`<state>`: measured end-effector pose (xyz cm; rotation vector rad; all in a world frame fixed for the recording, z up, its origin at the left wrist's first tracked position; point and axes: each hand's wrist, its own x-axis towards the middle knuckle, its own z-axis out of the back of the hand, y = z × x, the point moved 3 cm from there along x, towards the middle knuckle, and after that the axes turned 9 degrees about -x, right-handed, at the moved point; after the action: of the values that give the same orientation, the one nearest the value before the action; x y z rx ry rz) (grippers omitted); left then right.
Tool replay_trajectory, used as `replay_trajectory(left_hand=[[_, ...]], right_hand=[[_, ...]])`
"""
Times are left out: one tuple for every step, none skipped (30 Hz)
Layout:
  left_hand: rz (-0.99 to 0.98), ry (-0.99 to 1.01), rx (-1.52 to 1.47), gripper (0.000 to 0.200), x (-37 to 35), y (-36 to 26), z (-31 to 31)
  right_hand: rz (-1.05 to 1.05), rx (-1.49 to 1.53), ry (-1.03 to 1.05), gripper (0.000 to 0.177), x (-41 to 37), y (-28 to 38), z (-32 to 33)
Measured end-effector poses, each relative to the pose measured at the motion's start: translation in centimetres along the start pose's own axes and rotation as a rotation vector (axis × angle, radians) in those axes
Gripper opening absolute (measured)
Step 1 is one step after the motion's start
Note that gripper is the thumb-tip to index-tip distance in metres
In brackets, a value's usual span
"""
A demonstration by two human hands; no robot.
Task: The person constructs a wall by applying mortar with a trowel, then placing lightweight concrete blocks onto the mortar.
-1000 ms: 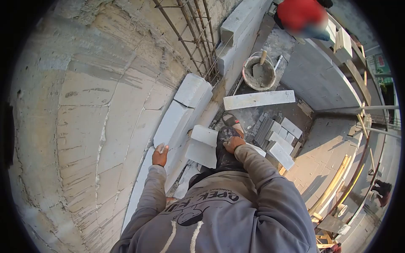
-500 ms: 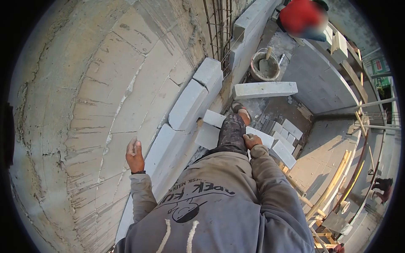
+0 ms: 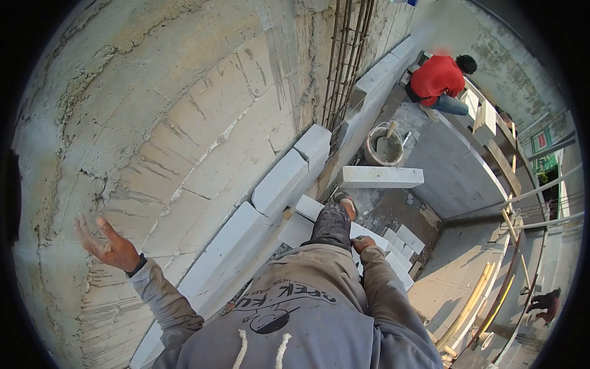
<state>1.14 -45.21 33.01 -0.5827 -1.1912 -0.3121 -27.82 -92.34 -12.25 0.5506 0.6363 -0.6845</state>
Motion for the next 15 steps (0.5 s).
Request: replay_trajectory(left_hand=[[-0.007,-0.071,0.027,0.042,0.4,0.6,0.4],[-0.010,-0.078,0.024,0.042,0.8,1.2,0.8],[0.010,-0.124,0.045,0.046,1.2,2.0,1.4],[0.031,-0.166,0.068,0.051,1.5,2.8,1.9],[0.032,-0.169,0.067,0.051,1.8,3.6,2.2],[0.024,-0.199,0.120,0.054,2.1,4.6,2.6],[0.016,-0.225,0.176,0.057,2.1,5.4,3.1],[0.022,-0.219,0.184,0.057,2.1,6.3,3.3],[0.046,-0.218,0.203,0.060,2.0,7.1,3.4],[0.070,-0.218,0.224,0.063,2.0,8.0,3.3],[0.074,-0.212,0.235,0.063,1.6,9.0,3.0],[0.065,-0.200,0.289,0.066,1.0,10.0,2.5],[0.057,-0.186,0.343,0.070,0.6,10.8,2.3],[0.063,-0.175,0.356,0.070,0.5,11.2,2.2],[0.094,-0.169,0.350,0.071,0.2,11.5,2.0]], right_hand=[[0.002,0.000,-0.005,0.042,0.1,0.2,0.2],[0.028,-0.034,-0.022,0.042,-0.5,1.2,1.1],[0.053,-0.069,-0.039,0.043,-1.1,2.3,2.0],[0.027,-0.067,-0.041,0.043,-1.9,3.0,2.6],[0.028,-0.069,-0.044,0.043,-1.8,2.9,2.3],[0.000,-0.038,-0.047,0.044,-1.5,2.4,1.8],[-0.029,-0.011,-0.046,0.044,-1.4,1.8,1.2],[-0.029,-0.019,-0.039,0.044,-1.5,1.5,0.8],[-0.064,-0.024,-0.030,0.045,-1.6,1.1,0.3],[-0.098,-0.030,-0.021,0.046,-1.6,0.7,-0.1],[-0.096,-0.040,-0.012,0.046,-2.1,0.8,-0.1],[-0.102,-0.050,-0.001,0.047,-2.8,1.1,0.2],[-0.109,-0.060,0.012,0.047,-3.2,1.3,0.3],[-0.128,-0.110,0.024,0.047,-3.1,1.1,0.1],[-0.132,-0.121,0.034,0.047,-3.1,1.0,-0.1]])
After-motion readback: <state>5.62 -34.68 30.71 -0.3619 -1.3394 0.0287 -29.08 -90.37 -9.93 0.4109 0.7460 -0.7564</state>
